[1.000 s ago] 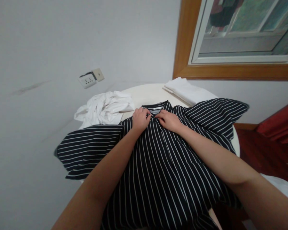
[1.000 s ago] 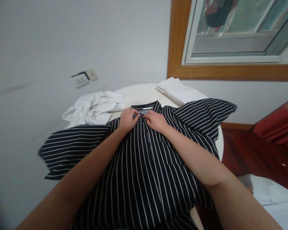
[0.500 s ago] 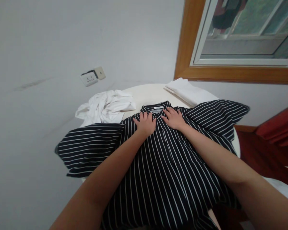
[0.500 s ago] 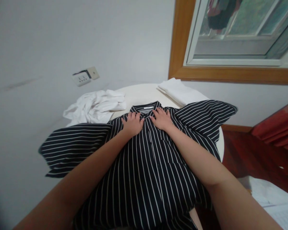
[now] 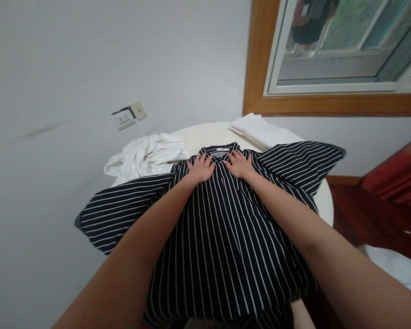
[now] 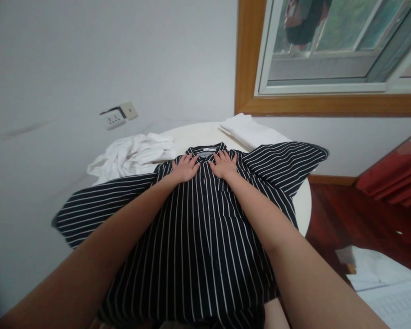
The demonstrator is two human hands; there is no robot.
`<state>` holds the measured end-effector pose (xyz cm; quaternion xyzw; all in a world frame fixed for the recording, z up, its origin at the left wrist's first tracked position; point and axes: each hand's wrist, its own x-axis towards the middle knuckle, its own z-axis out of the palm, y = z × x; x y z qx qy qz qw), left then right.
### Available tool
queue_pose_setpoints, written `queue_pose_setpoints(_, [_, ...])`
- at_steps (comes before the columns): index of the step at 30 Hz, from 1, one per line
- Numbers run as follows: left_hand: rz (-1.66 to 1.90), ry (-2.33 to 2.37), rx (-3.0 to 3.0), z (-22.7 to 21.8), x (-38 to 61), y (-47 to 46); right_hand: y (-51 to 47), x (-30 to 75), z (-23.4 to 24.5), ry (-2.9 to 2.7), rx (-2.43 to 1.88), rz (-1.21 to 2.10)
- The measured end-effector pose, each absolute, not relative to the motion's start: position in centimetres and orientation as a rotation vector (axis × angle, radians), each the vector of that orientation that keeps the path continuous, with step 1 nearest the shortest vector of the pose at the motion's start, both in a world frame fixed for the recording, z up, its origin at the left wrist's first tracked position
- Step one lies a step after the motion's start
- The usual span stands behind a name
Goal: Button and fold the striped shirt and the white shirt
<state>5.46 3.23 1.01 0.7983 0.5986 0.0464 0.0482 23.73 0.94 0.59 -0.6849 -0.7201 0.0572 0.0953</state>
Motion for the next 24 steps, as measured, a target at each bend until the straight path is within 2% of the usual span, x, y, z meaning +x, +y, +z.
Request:
queue_pose_setpoints(6, [0.19,1.79,2.465,0.8,5.4,5.2,2.2,23.7,0.4,-2.091,-1.966,0.123])
queue_pose_setpoints(11, [0.422,1.829,2.669,2.2,6.8,3.0,1.9,23.8,0.8,-1.988,-1.832,-0.126])
queue_pose_setpoints(16, [0.537,1.857,2.683,3.8,8.3,-0.2,2.6,24.2,0.8,-2.072,-1.774,-0.057])
queue_pose_setpoints(21, [0.607,1.797,2.58,1.8,7.8,-1.4,2.9,24.4,0.8,-2.101,-1.748,-0.027])
queue_pose_setpoints(24, [0.694,1.751,2.525,0.4,7.0,-1.2,2.3,24.4,1.6,-2.051,-1.679,-0.158])
